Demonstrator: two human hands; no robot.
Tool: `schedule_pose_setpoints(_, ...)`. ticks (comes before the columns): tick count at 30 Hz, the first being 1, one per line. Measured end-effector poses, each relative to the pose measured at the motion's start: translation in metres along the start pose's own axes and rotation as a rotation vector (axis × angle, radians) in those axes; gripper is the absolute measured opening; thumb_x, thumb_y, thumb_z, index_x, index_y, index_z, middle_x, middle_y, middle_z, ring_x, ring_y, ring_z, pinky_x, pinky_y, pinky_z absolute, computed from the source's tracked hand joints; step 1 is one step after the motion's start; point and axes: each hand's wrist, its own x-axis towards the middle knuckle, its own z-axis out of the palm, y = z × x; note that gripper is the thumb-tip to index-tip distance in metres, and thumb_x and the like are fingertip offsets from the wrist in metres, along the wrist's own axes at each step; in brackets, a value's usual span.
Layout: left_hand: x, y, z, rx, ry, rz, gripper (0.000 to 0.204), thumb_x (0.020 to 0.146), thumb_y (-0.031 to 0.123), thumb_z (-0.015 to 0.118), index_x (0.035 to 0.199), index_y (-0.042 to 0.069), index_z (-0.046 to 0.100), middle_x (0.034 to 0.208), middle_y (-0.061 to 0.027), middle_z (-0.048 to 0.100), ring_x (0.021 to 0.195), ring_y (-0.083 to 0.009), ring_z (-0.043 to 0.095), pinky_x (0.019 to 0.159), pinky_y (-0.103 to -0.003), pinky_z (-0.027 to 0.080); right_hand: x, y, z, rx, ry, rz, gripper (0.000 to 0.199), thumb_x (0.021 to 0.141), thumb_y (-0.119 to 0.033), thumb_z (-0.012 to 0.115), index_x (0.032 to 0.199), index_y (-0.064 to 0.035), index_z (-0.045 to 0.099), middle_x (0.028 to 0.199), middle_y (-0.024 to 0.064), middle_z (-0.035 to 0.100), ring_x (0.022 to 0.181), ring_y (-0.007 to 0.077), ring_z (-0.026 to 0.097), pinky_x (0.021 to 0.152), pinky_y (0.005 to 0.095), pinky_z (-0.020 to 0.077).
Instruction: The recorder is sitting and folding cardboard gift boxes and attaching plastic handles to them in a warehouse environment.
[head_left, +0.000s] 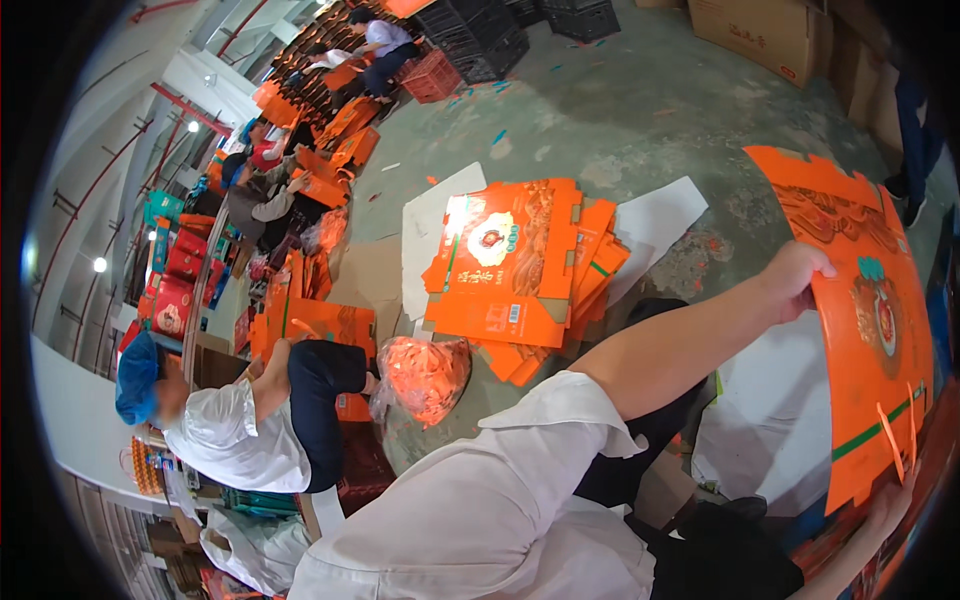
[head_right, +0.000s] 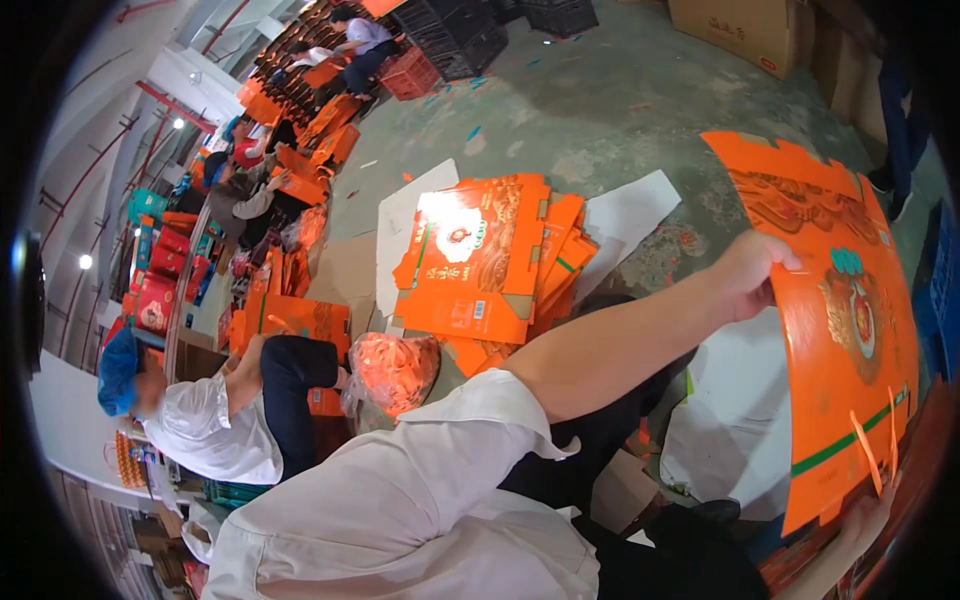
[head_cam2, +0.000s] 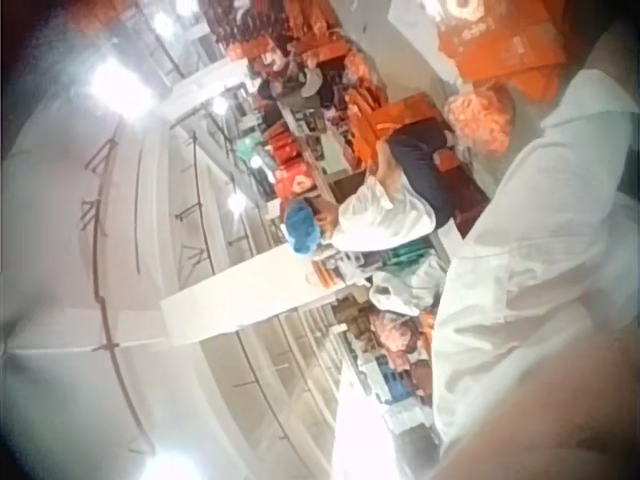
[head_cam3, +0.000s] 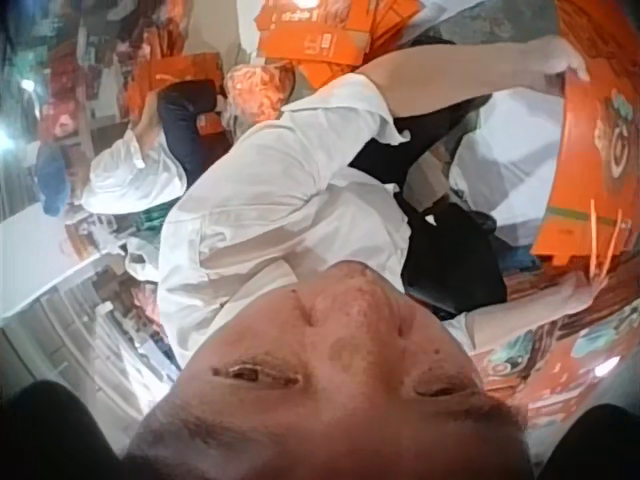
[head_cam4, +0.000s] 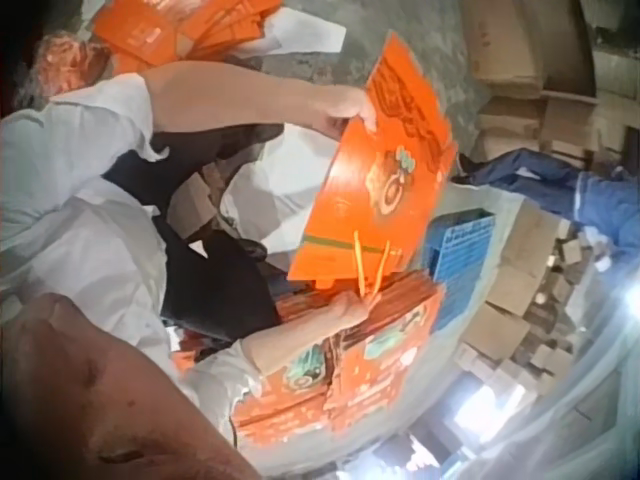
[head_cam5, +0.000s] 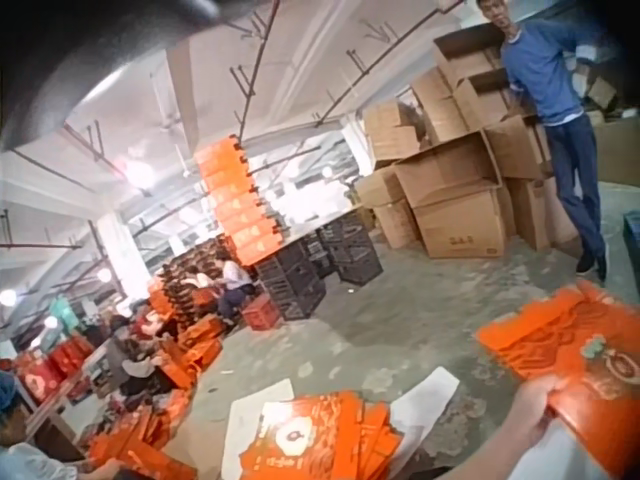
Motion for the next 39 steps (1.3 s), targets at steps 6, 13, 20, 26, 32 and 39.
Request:
schedule_pose_setpoints(6,0.019,0.009,0.003,-0.087,-0.070,-0.036,0.031,0.078,0.006,0.058,0.108,-0.002,0.061,0.103,-0.0123,0.068,0.096,-0.0253,0.067,0.090,-0.041,0.054,-0.025,-0.005,0.038,0.278,-0.197,0.024,0.040,0.096,-0.015,0.061,0.133,-0.0032,0.053,0.128,0.0097,0.061,0.116,0.0209,0.059,0.101,0.0365,0.0485)
schedule_pose_setpoints(13,0.016,0.017,0.003,-0.095,0.115,0.088,0.029,0.088,0.002,0.055,0.117,-0.003,0.055,0.109,-0.0129,0.066,0.098,-0.0223,0.067,0.082,-0.034,0.056,-0.066,-0.013,0.129,0.355,-0.079,0.230,0.053,0.101,-0.042,0.050,0.136,-0.0022,0.046,0.131,0.0196,0.058,0.122,0.0349,0.055,0.106,0.0464,0.0420)
schedule_pose_setpoints(20,0.009,-0.017,-0.004,0.056,0.154,0.031,0.034,0.090,-0.001,0.052,0.124,-0.002,0.052,0.120,-0.0141,0.063,0.111,-0.0256,0.063,0.094,-0.041,0.055,-0.119,-0.041,0.225,0.480,-0.263,0.321,0.063,0.102,-0.050,0.041,0.142,-0.0009,0.043,0.129,0.0198,0.060,0.115,0.0386,0.061,0.098,0.0493,0.0509)
schedule_pose_setpoints(26,0.002,-0.020,-0.002,0.101,0.073,-0.089,0.037,0.090,0.006,0.051,0.126,-0.002,0.053,0.123,-0.0144,0.063,0.113,-0.0286,0.063,0.099,-0.046,0.052,-0.103,-0.018,0.174,0.348,-0.103,0.339,0.035,0.095,-0.017,0.059,0.126,-0.0016,0.055,0.117,0.0103,0.066,0.104,0.0239,0.066,0.089,0.0346,0.0558)
schedule_pose_setpoints(32,0.003,0.032,-0.001,-0.149,0.138,-0.049,0.049,0.091,0.026,0.048,0.129,-0.006,0.051,0.133,-0.0223,0.056,0.124,-0.0349,0.055,0.110,-0.052,0.040,-0.081,-0.024,0.107,0.289,-0.007,0.276,0.019,0.094,-0.013,0.061,0.111,-0.0081,0.060,0.101,0.0076,0.070,0.086,0.0171,0.069,0.072,0.0278,0.0599)
schedule_pose_setpoints(39,0.010,0.064,-0.031,-0.211,-0.459,-0.239,0.100,0.087,0.077,0.043,0.146,-0.003,0.039,0.147,-0.0218,0.045,0.134,-0.0411,0.045,0.114,-0.059,0.028,-0.074,-0.025,0.075,0.278,-0.186,0.146,0.034,0.094,-0.014,0.061,0.126,-0.0064,0.055,0.106,0.0056,0.068,0.083,0.0138,0.067,0.070,0.0278,0.0588)
